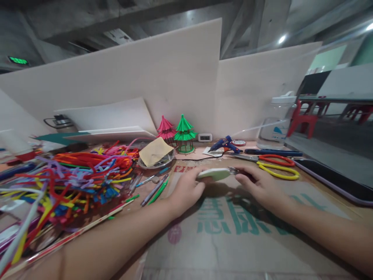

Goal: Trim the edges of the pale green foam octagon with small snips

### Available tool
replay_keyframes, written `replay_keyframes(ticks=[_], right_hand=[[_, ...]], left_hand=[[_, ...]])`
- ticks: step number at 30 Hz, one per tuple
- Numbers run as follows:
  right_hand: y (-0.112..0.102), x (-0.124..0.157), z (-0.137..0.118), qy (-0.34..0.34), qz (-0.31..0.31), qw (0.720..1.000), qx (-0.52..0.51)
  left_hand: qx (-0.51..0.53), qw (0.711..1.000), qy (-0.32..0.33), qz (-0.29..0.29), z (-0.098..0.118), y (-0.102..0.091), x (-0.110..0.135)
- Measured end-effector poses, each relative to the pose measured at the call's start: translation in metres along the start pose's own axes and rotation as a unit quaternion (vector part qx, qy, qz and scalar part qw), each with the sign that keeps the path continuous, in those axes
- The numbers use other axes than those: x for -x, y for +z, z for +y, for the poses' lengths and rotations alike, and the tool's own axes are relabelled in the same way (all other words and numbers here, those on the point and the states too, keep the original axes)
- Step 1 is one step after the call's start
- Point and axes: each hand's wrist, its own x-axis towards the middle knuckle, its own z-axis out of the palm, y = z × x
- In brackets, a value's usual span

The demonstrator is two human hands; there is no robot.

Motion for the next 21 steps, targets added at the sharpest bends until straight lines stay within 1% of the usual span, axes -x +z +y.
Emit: replay_keyframes(ticks=[3, 6, 9, 12, 17, 21], right_hand=[[0.0017, -0.0036, 0.0017, 0.064, -0.009, 0.998, -0.027], [0.0034, -0.0062, 0.0017, 0.101, -0.026, 0.993, -0.049], [0.0032, -0.0071, 0.0004, 0.116, -0.016, 0.992, -0.054], [0.002, -0.0071, -0.0012, 0.116, -0.006, 0.991, -0.064], [0.0015, -0.0073, -0.001, 0.096, -0.024, 0.993, -0.062], [-0.0017, -0.0072, 0.0006, 0.046, -0.008, 0.998, -0.03]], left_hand=[[0.008, 1.0, -0.02, 0.022, 0.0056, -0.0019, -0.0005], [0.014, 1.0, -0.023, 0.008, 0.0077, -0.0032, -0.0005], [0.016, 0.999, -0.029, -0.013, 0.0071, -0.0039, -0.0017], [0.018, 0.999, -0.032, -0.018, 0.007, -0.0038, -0.0039], [-0.003, 1.0, -0.029, -0.002, 0.0071, -0.0018, -0.0065], [0.013, 1.0, -0.018, 0.007, 0.0029, 0.0001, -0.0071]])
